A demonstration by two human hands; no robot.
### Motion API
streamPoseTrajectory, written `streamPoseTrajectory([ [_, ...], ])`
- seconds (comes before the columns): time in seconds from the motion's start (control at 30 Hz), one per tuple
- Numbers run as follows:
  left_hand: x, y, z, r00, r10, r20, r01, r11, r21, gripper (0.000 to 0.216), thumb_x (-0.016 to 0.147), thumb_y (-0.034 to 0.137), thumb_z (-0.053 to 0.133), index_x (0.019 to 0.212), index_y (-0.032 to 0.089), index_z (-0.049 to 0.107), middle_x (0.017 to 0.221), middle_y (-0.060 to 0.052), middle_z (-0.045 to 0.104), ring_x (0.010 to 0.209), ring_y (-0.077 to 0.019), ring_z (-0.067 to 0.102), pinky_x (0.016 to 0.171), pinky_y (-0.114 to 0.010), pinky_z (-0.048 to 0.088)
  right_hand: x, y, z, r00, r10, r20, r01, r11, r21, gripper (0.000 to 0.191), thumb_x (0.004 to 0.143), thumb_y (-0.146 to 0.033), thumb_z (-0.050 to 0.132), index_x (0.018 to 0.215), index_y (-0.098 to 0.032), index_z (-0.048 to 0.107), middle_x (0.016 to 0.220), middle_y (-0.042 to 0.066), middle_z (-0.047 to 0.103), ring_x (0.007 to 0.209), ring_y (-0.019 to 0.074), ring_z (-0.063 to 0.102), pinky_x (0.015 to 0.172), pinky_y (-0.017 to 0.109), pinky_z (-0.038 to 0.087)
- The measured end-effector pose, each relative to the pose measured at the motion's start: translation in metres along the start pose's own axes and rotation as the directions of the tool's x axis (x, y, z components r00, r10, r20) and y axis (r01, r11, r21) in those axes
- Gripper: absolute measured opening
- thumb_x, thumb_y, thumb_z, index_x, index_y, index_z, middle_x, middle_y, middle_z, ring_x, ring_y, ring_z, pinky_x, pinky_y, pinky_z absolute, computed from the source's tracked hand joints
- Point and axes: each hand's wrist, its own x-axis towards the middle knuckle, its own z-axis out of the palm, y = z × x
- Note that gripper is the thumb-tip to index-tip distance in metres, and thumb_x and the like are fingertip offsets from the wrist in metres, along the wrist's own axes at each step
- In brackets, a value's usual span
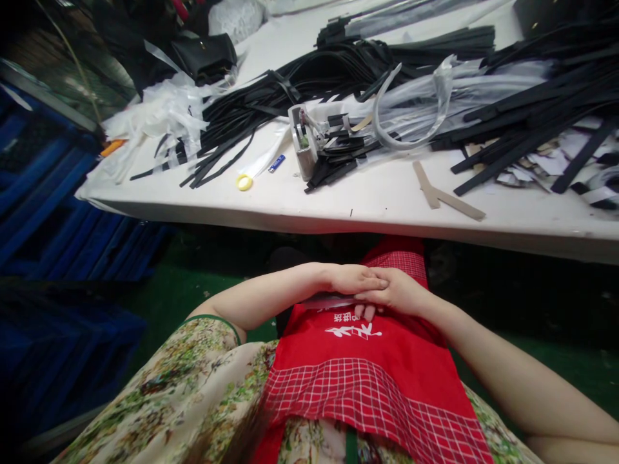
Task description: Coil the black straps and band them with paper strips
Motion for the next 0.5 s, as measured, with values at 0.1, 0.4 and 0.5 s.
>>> streamPoseTrajectory([
  [0.1,-0.014,0.002,-0.009,0.992,-0.095,0.087,0.111,0.971,-0.212,0.042,0.087,0.055,0.055,0.074,0.020,0.074,0.060,-0.001,0.068,0.055,-0.0151,0.061,0.065,-0.027,0.052,-0.009,0.005,-0.018,0.995,-0.056,-0.083,0.046,0.991,-0.124,0.039,0.082,-0.050,0.065,0.103,-0.018,0.072,0.090,0.006,0.076,0.081,0.0253,0.071,0.072,0.032,0.057],
  [0.4,-0.096,-0.002,-0.062,0.967,-0.212,0.140,0.247,0.912,-0.327,0.039,0.082,0.052,0.064,0.074,0.015,0.067,0.043,0.003,0.047,0.037,-0.0108,0.040,0.042,-0.024,0.042,-0.043,0.043,-0.092,0.965,-0.030,-0.261,0.000,0.993,-0.115,0.054,0.079,-0.065,0.061,0.095,-0.017,0.078,0.095,0.011,0.075,0.087,0.0340,0.069,0.084,0.045,0.057],
  [0.5,-0.095,0.014,-0.062,0.998,-0.054,-0.030,0.027,0.819,-0.574,0.041,0.092,0.047,0.051,0.066,0.016,0.057,0.038,0.007,0.036,0.030,-0.0069,0.026,0.036,-0.020,0.034,-0.041,0.040,-0.089,0.976,-0.124,-0.182,0.087,0.976,-0.198,0.054,0.083,-0.063,0.058,0.106,-0.017,0.074,0.101,0.010,0.074,0.094,0.0343,0.068,0.088,0.044,0.055],
])
